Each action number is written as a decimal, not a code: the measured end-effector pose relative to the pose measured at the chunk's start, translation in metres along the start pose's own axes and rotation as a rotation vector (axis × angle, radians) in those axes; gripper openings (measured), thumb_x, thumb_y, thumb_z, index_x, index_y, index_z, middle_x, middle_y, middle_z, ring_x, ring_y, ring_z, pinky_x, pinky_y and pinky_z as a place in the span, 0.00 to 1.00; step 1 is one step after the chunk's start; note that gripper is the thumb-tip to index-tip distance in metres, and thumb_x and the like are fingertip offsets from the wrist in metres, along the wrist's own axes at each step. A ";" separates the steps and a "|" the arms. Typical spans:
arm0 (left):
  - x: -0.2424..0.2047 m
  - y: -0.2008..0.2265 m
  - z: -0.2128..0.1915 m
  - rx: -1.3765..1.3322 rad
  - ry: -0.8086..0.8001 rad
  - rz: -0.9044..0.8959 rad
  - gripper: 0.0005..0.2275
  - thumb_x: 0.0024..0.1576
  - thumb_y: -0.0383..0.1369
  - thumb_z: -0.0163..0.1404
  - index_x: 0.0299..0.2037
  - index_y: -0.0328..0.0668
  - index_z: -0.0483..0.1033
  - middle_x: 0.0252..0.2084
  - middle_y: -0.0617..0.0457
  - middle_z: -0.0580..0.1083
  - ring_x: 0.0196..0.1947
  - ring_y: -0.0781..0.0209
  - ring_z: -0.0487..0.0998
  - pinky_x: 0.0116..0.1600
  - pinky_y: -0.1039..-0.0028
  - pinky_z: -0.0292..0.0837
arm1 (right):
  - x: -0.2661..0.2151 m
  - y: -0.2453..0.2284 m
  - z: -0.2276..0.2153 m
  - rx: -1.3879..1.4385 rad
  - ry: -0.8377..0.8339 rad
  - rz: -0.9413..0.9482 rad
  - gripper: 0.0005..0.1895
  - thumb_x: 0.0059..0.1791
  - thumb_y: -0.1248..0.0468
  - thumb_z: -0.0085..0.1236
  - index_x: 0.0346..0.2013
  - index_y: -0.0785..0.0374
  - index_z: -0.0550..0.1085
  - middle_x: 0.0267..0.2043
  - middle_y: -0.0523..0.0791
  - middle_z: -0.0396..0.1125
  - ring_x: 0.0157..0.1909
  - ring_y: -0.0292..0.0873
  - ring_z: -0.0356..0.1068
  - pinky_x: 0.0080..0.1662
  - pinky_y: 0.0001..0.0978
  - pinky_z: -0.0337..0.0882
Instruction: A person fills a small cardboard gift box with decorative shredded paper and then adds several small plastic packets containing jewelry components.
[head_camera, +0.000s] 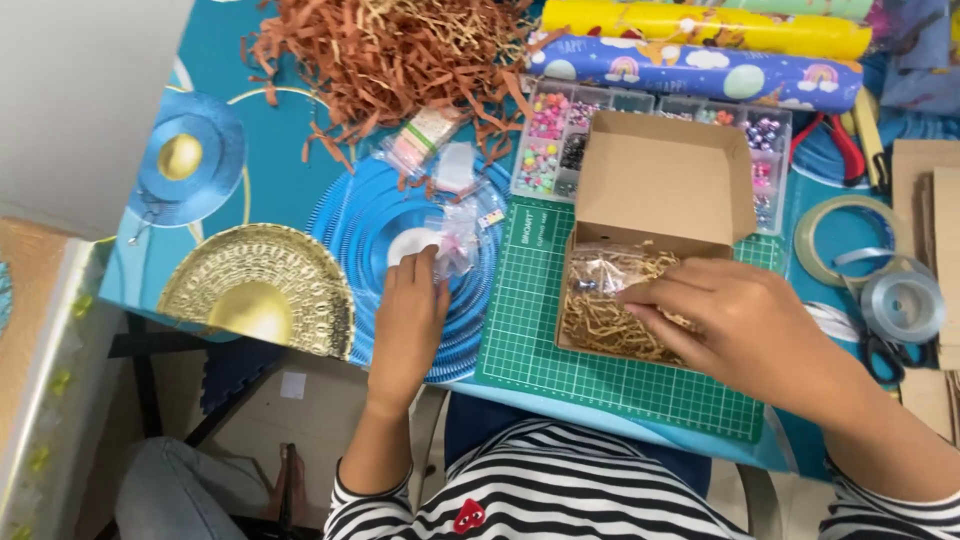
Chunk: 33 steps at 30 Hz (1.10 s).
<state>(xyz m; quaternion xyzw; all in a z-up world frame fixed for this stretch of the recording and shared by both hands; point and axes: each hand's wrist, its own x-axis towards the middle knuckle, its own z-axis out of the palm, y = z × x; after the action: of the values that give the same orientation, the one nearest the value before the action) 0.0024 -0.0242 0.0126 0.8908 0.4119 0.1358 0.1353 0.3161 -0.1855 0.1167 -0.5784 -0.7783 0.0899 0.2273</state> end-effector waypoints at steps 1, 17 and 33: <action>0.000 0.002 0.001 -0.006 -0.011 0.005 0.18 0.68 0.27 0.49 0.68 0.32 0.66 0.57 0.39 0.71 0.55 0.40 0.72 0.51 0.52 0.74 | -0.002 0.002 0.002 0.002 -0.004 0.012 0.09 0.53 0.62 0.65 0.47 0.57 0.83 0.34 0.43 0.78 0.35 0.44 0.78 0.37 0.39 0.78; 0.043 0.087 0.005 -1.436 -0.210 0.103 0.13 0.61 0.24 0.62 0.54 0.36 0.76 0.50 0.46 0.81 0.51 0.58 0.85 0.56 0.70 0.85 | 0.009 -0.001 0.041 0.393 0.202 0.000 0.23 0.52 0.64 0.69 0.59 0.58 0.70 0.60 0.52 0.68 0.60 0.54 0.75 0.60 0.48 0.79; 0.083 0.111 0.046 -1.471 -0.307 0.029 0.14 0.61 0.25 0.62 0.54 0.32 0.73 0.51 0.41 0.80 0.53 0.54 0.85 0.58 0.66 0.84 | 0.016 0.052 0.028 1.049 0.291 0.564 0.11 0.50 0.71 0.69 0.46 0.70 0.80 0.35 0.48 0.76 0.34 0.37 0.76 0.35 0.28 0.81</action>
<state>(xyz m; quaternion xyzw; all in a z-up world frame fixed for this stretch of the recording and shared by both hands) 0.1481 -0.0352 0.0206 0.5848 0.1795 0.2520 0.7498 0.3444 -0.1505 0.0745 -0.5797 -0.4081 0.4379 0.5529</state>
